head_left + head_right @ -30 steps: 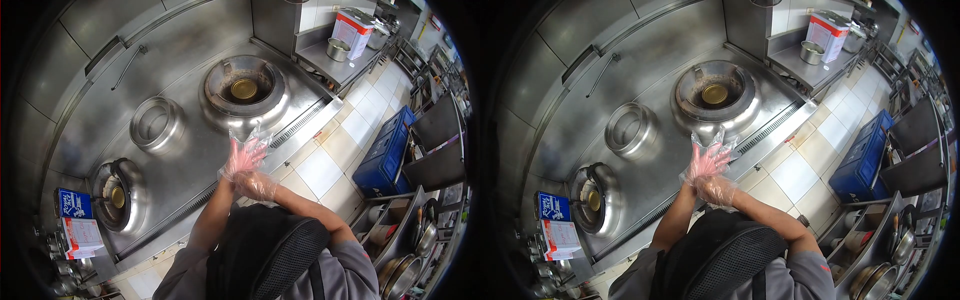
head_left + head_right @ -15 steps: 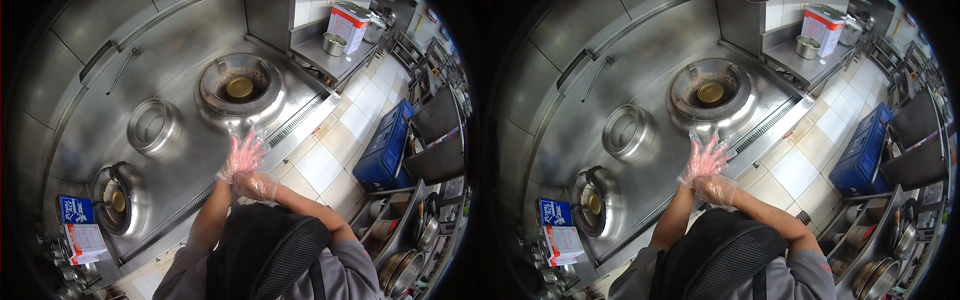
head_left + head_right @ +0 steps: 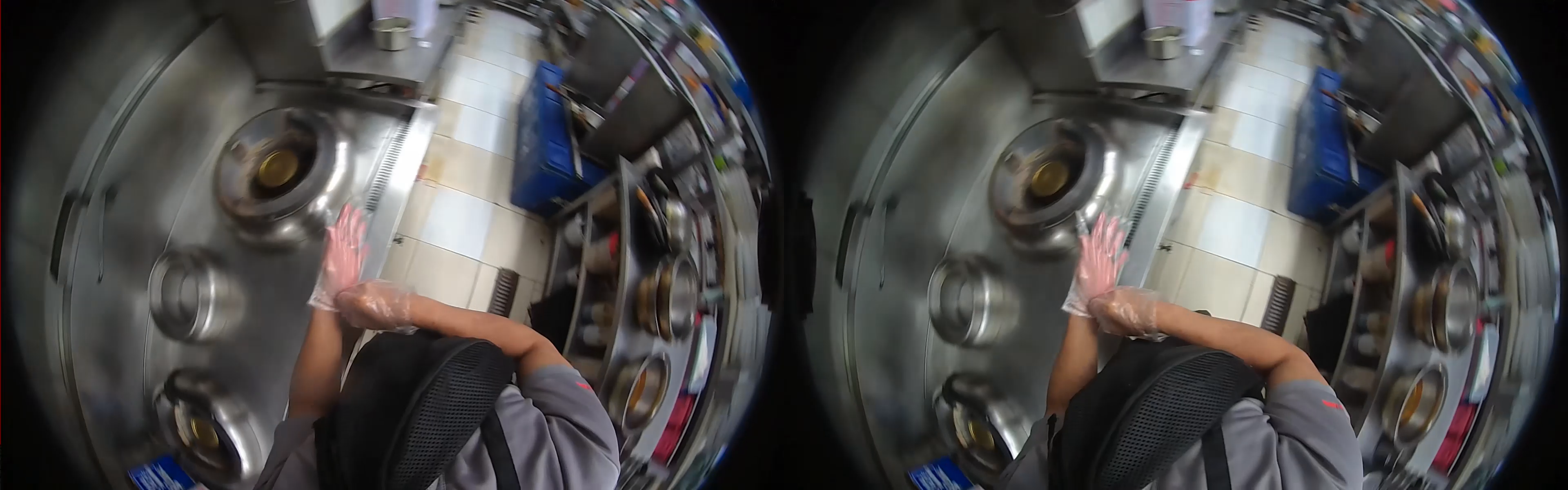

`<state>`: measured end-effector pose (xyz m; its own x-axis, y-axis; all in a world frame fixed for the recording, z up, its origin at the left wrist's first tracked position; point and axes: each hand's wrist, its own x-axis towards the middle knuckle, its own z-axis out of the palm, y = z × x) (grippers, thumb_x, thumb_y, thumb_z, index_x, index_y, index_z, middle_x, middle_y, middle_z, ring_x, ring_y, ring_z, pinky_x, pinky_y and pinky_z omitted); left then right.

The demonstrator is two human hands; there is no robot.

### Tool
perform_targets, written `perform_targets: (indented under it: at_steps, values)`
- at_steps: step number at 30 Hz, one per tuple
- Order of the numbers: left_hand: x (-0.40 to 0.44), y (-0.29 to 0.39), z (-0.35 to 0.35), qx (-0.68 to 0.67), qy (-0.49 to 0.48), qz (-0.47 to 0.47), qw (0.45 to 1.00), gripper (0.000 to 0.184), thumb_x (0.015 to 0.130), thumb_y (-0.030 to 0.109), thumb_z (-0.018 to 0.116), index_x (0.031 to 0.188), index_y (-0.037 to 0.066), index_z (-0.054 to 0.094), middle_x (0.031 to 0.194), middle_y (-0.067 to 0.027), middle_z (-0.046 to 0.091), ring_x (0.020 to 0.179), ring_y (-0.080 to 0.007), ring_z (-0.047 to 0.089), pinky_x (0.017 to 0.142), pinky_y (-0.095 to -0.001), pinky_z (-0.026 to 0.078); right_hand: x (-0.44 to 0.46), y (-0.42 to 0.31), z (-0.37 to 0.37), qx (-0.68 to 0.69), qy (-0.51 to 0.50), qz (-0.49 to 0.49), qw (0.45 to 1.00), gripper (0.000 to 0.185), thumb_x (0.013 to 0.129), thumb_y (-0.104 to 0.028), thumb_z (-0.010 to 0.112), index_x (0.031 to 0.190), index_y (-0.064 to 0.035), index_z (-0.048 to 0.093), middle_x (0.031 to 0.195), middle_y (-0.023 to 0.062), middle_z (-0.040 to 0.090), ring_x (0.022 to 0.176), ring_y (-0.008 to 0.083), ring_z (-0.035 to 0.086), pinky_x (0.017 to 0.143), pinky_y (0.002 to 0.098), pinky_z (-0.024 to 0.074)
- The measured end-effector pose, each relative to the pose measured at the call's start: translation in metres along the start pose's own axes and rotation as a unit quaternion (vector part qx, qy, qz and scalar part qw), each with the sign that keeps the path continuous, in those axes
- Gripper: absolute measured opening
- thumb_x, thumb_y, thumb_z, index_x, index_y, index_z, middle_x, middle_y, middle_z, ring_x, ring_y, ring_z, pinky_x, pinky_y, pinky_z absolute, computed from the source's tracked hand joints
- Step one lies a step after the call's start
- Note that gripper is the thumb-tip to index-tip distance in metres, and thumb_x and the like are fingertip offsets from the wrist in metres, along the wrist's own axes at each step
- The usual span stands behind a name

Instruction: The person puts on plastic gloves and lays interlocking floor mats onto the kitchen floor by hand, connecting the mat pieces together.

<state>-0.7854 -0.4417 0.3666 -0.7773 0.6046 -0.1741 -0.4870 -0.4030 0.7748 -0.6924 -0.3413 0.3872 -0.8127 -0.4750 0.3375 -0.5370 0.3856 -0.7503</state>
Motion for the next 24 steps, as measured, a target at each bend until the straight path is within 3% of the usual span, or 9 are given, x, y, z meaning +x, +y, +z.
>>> perform_targets:
  at_steps: [3,6,7,10,11,14,18,21,24]
  values:
    - [0.000,-0.007,0.004,0.046,-0.023,-0.056,0.997,0.071,0.105,0.057,0.040,0.164,0.020,0.025,0.167,-0.0069,0.029,0.152,-0.0274,0.029,0.124,-0.0498,0.015,-0.009,-0.005,0.006,-0.024,0.031,0.024,0.999,0.008,0.084,0.000,0.061,0.078,-0.0018,0.056,0.071,0.0165,0.059,0.064,0.0361,0.061,0.061,0.0466,0.0511]
    - [0.016,-0.044,-0.025,0.045,-0.143,-0.085,0.985,0.078,0.103,0.062,0.040,0.164,0.015,0.025,0.170,-0.0062,0.023,0.155,-0.0294,0.021,0.123,-0.0559,0.008,-0.017,-0.014,0.014,-0.079,0.025,0.083,0.993,0.009,0.084,-0.001,0.060,0.075,-0.0018,0.057,0.069,0.0190,0.060,0.063,0.0389,0.061,0.060,0.0490,0.0502]
    - [0.021,-0.051,-0.025,0.048,-0.166,-0.101,0.980,0.088,0.100,0.072,0.034,0.164,0.012,0.023,0.171,-0.0076,0.020,0.156,-0.0330,0.018,0.122,-0.0606,0.007,-0.018,-0.020,0.015,-0.074,0.045,0.081,0.993,0.009,0.084,-0.002,0.058,0.074,-0.0014,0.059,0.068,0.0211,0.061,0.063,0.0405,0.061,0.060,0.0499,0.0498]
    - [0.009,-0.052,-0.007,-0.124,-0.164,-0.199,0.958,0.084,0.100,0.074,0.030,0.162,0.018,0.028,0.168,-0.0069,0.028,0.152,-0.0322,0.028,0.116,-0.0566,0.029,-0.034,-0.039,0.015,-0.061,0.081,0.155,0.983,0.008,0.083,-0.002,0.058,0.076,-0.0012,0.060,0.069,0.0216,0.061,0.063,0.0411,0.061,0.060,0.0502,0.0499]
    - [0.000,-0.052,0.009,-0.110,-0.116,-0.225,0.961,0.084,0.100,0.074,0.028,0.163,0.019,0.027,0.168,-0.0079,0.028,0.151,-0.0357,0.029,0.118,-0.0591,0.025,-0.041,-0.046,0.015,-0.065,0.102,0.154,0.981,0.007,0.083,-0.002,0.059,0.077,-0.0014,0.060,0.070,0.0214,0.061,0.064,0.0410,0.062,0.061,0.0498,0.0502]
    - [0.001,-0.069,0.024,-0.129,-0.221,-0.232,0.939,0.080,0.102,0.072,0.028,0.163,0.020,0.028,0.168,-0.0097,0.028,0.152,-0.0367,0.028,0.120,-0.0600,0.021,-0.055,-0.044,0.020,-0.085,0.136,0.156,0.975,0.004,0.083,-0.004,0.061,0.080,-0.0017,0.061,0.072,0.0209,0.062,0.068,0.0409,0.063,0.063,0.0489,0.0512]
    - [0.030,-0.111,0.036,-0.078,-0.184,-0.193,0.961,0.076,0.105,0.066,0.027,0.159,0.013,0.035,0.162,-0.0128,0.038,0.150,-0.0394,0.032,0.121,-0.0619,0.025,-0.085,-0.033,0.013,-0.096,0.111,0.222,0.964,0.006,0.083,-0.006,0.063,0.084,-0.0008,0.060,0.077,0.0203,0.063,0.073,0.0414,0.064,0.069,0.0485,0.0524]
    - [0.045,-0.113,0.059,-0.201,-0.218,-0.289,0.910,0.076,0.103,0.069,0.032,0.150,0.011,0.047,0.154,-0.0126,0.048,0.145,-0.0380,0.040,0.116,-0.0558,0.034,-0.108,-0.023,0.000,-0.112,0.137,0.232,0.957,0.008,0.083,-0.007,0.063,0.085,-0.0005,0.060,0.079,0.0206,0.063,0.076,0.0423,0.064,0.071,0.0490,0.0523]
    - [0.055,-0.128,0.100,-0.222,-0.280,-0.321,0.877,0.077,0.103,0.071,0.028,0.148,0.012,0.050,0.153,-0.0141,0.049,0.146,-0.0359,0.039,0.117,-0.0553,0.034,-0.140,-0.004,-0.014,-0.124,0.146,0.252,0.949,0.009,0.085,-0.010,0.062,0.086,-0.0008,0.060,0.080,0.0207,0.064,0.080,0.0422,0.064,0.073,0.0488,0.0526]
